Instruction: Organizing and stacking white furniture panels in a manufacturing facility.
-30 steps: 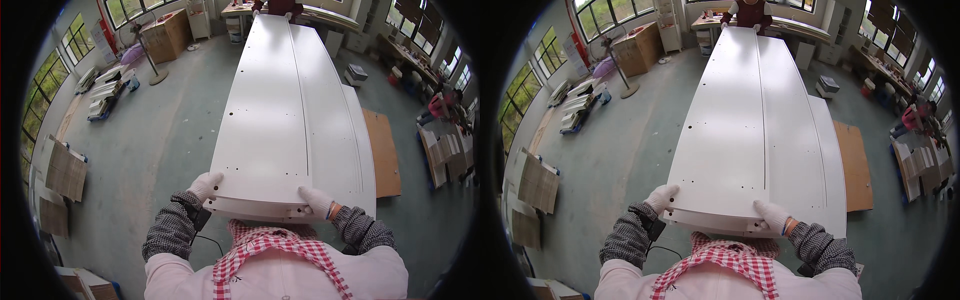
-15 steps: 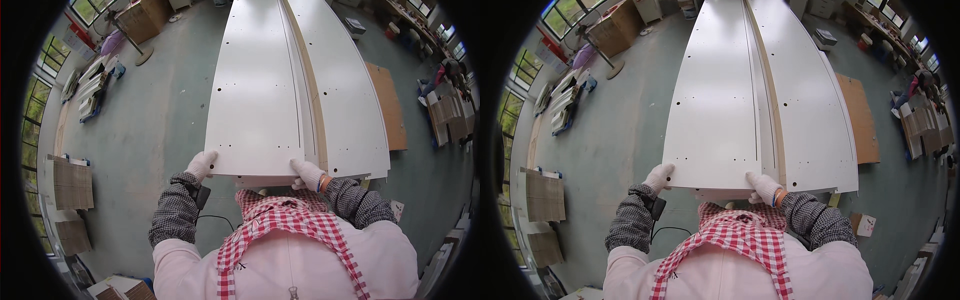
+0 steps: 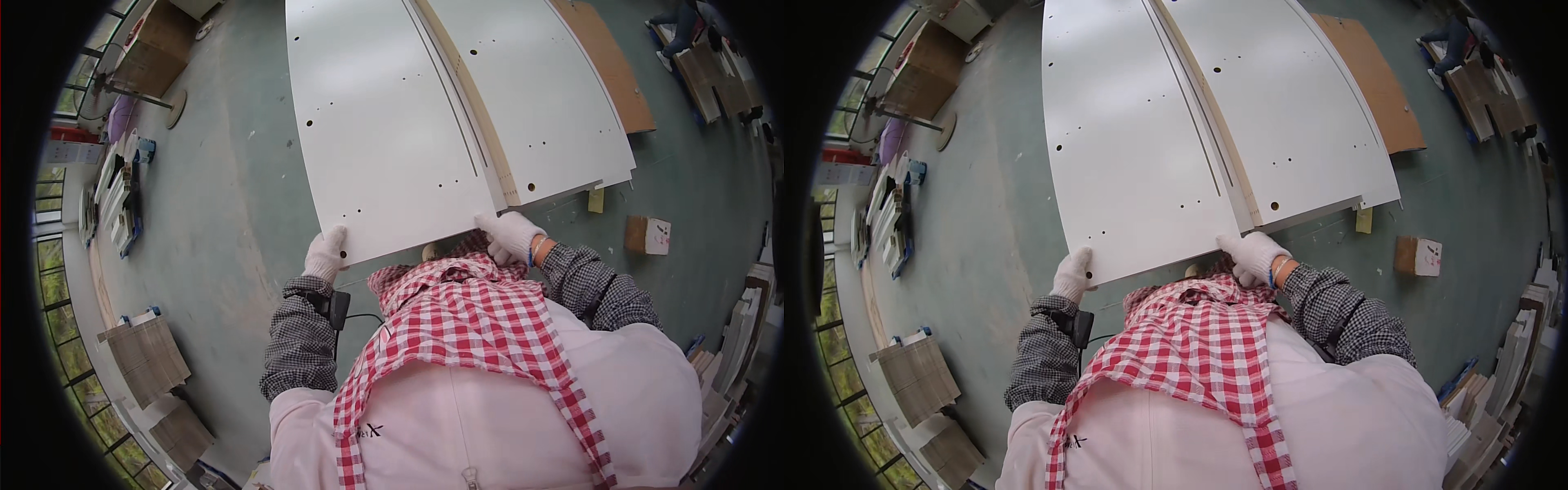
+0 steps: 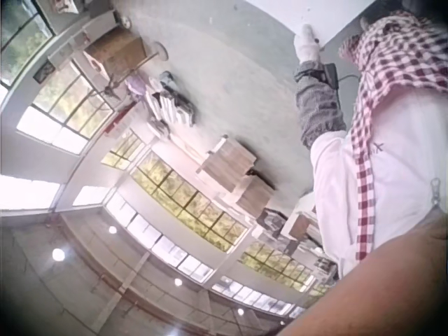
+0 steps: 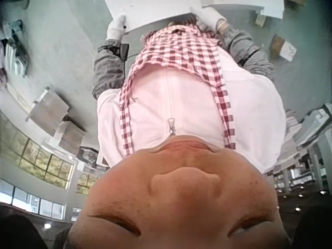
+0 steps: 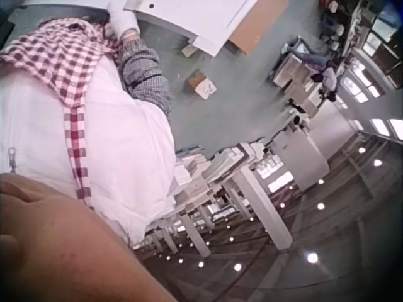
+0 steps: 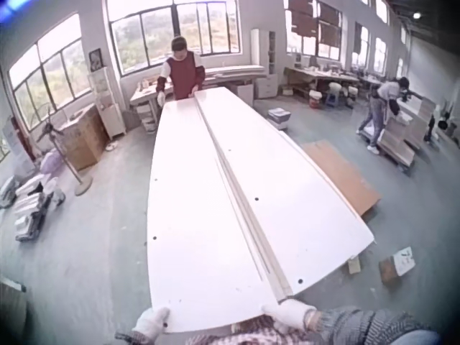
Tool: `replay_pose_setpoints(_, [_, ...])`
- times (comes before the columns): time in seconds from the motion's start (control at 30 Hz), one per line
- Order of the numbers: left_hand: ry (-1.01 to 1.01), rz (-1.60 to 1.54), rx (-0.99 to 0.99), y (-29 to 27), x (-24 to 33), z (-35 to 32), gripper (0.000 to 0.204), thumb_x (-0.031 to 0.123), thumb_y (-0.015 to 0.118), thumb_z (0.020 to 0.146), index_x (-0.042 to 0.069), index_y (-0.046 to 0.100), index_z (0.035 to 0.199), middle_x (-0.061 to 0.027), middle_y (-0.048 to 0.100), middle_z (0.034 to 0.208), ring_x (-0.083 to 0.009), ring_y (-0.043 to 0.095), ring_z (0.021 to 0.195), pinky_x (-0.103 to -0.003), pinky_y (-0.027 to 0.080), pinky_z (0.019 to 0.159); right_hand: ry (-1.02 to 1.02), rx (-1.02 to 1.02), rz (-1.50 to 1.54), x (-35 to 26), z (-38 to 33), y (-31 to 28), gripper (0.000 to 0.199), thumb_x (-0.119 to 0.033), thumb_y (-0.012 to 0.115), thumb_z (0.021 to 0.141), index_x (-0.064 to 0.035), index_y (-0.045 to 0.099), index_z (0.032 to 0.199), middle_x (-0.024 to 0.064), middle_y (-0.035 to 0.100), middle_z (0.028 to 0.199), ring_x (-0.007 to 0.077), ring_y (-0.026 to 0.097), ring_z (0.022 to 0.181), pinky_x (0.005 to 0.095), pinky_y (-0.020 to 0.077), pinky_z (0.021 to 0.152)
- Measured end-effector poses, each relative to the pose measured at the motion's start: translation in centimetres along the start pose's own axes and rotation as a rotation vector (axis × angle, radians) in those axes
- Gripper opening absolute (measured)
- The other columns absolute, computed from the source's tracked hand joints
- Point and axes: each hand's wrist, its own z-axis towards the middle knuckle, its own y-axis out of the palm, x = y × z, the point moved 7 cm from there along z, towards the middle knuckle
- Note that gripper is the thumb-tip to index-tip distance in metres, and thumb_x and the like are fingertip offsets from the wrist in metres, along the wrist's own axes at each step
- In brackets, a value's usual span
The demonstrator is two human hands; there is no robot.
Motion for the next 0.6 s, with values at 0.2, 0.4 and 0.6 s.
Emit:
replay_pose_setpoints(0.2, [0.009,0.055,0.061,0.8,1.2,-0.4,0.054,0.048,0.055,0.093,-0.003,0.065,0.107,-0.0104,0.066,0.084,-0.0194,0.064,0.068,-0.035,0.055,0.056,-0.102,-0.009,0.263,3.2,1.6,1.5,0.054,-0.050,0.052,0.099,0.0026,0.062,0.097,0.0126,0.064,0.079,0.0204,0.056,0.053,0.0322,0.0475,0.051])
replay_pose_setpoints(0.4, [0.057,0.184,0.086,1.1,2.0,-0.3,0.058,0.051,0.052,0.093,-0.004,0.065,0.104,-0.0146,0.066,0.082,-0.0275,0.066,0.071,-0.038,0.054,0.065,-0.232,0.059,0.421,1.9,1.8,2.3,0.045,-0.045,0.051,0.102,-0.0009,0.056,0.095,0.0042,0.051,0.068,0.0132,0.044,0.052,0.0301,0.0381,0.045])
replay_pose_setpoints(0.6, [0.446,0.901,0.075,2.1,6.5,-1.8,0.040,0.041,0.042,0.100,0.012,0.059,0.121,-0.0222,0.069,0.098,-0.0396,0.068,0.093,-0.048,0.053,0.081,-0.237,0.014,0.791,1.3,2.2,2.5,0.041,-0.040,0.049,0.104,-0.0111,0.042,0.076,-0.0024,0.036,0.063,0.0107,0.031,0.047,0.0296,0.0287,0.043])
